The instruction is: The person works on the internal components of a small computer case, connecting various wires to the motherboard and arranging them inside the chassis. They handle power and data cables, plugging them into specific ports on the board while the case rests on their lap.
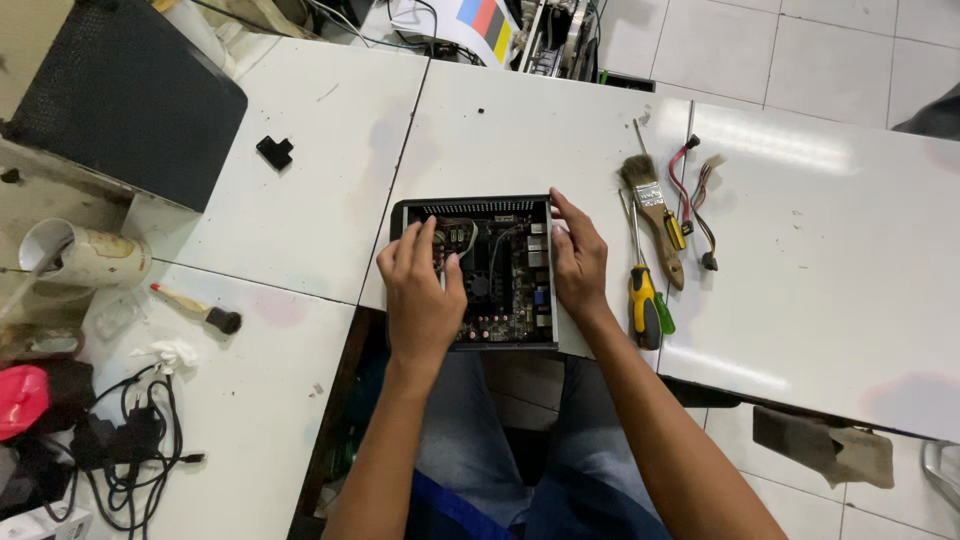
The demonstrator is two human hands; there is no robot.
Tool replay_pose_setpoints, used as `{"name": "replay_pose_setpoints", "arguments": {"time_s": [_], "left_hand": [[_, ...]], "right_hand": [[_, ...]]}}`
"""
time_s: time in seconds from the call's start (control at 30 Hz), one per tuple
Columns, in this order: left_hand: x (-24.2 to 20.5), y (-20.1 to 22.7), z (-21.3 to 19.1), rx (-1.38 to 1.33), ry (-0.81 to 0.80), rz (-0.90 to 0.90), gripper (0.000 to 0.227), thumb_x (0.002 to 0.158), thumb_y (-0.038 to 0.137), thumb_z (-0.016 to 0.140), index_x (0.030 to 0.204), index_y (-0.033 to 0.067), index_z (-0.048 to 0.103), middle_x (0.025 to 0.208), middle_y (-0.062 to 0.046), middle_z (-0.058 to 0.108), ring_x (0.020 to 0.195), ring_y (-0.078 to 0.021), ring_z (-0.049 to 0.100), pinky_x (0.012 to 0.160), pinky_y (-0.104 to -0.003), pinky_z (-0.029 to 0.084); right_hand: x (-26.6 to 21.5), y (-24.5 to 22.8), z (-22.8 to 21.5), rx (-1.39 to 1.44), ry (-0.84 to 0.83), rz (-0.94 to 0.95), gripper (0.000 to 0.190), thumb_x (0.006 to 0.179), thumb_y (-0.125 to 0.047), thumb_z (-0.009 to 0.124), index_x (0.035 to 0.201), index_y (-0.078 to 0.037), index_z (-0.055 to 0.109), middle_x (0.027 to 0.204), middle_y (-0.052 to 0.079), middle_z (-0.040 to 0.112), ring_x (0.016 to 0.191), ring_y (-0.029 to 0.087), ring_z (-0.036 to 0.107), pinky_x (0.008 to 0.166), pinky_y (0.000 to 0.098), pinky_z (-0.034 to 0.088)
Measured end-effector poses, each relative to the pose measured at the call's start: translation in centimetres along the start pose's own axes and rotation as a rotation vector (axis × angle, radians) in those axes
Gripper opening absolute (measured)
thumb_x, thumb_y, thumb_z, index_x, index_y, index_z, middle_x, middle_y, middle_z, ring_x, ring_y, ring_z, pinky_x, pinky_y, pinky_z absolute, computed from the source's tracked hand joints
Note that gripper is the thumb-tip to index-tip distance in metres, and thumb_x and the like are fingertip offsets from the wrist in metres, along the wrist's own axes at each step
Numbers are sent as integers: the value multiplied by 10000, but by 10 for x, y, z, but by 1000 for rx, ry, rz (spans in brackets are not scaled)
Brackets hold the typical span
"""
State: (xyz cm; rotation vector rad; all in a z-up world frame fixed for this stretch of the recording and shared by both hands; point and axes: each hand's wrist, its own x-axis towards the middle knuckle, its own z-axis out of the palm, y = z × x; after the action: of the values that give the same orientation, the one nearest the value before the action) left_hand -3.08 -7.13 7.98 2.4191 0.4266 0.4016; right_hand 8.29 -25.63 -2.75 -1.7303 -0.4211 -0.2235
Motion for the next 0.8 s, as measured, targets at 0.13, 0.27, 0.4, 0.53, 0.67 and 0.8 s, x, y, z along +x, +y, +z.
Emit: {"name": "replay_pose_setpoints", "arguments": {"time_s": [0.13, 0.27, 0.4, 0.53, 0.67, 0.8], "left_hand": [[5, -24, 22, -65, 100, 98, 503, 1040, -43, 517, 1539, -9, 562, 1443, -286, 595, 1328, -495, 511, 1055, -616, 500], [17, -43, 6, -615, 225, -183, 409, 1071, 27, 475, 1462, -3, 591, 1291, -242, 701, 1193, -350, 650, 960, -437, 579], [21, -32, -24, -536, 45, -258, 354, 1058, -5, 534, 1392, -26, 650, 1165, -252, 740, 1037, -313, 746, 851, -369, 654], [25, -44, 4, 11, -139, 100, 383, 979, 131, 741, 1350, 36, 741, 1107, -186, 790, 1048, -323, 769, 823, -419, 644], [30, -45, 25, 311, -210, 148, 373, 942, 378, 791, 1213, 124, 815, 977, -99, 798, 1028, -257, 708, 806, -384, 607], [26, -55, 21, 281, -140, 163, 270, 910, 307, 824, 1124, 143, 835, 941, -66, 775, 1028, -247, 672, 807, -378, 580]], "right_hand": [[-1, 7, -3, 45, -58, 23, 501, 1088, -148, 510, 1580, -91, 582, 1398, 251, 663, 1255, 404, 664, 1057, 560, 568], [-5, 12, 2, -24, -24, 47, 487, 1006, -239, 725, 1468, -100, 660, 1243, 174, 682, 1087, 329, 683, 989, 467, 609], [2, 8, 4, -67, -10, 46, 363, 998, -249, 742, 1331, -110, 697, 1139, 88, 654, 1052, 261, 662, 944, 417, 627], [-2, 9, 6, -76, 2, 58, 354, 991, -229, 740, 1318, -104, 691, 1133, 94, 647, 1049, 266, 652, 938, 432, 626], [1, 4, 5, -79, -6, 38, 347, 995, -231, 732, 1313, -101, 690, 1141, 98, 650, 1053, 266, 650, 936, 427, 620], [2, 0, 4, -61, 2, 39, 347, 988, -205, 725, 1311, -85, 687, 1141, 124, 651, 1045, 301, 657, 931, 461, 628]]}}
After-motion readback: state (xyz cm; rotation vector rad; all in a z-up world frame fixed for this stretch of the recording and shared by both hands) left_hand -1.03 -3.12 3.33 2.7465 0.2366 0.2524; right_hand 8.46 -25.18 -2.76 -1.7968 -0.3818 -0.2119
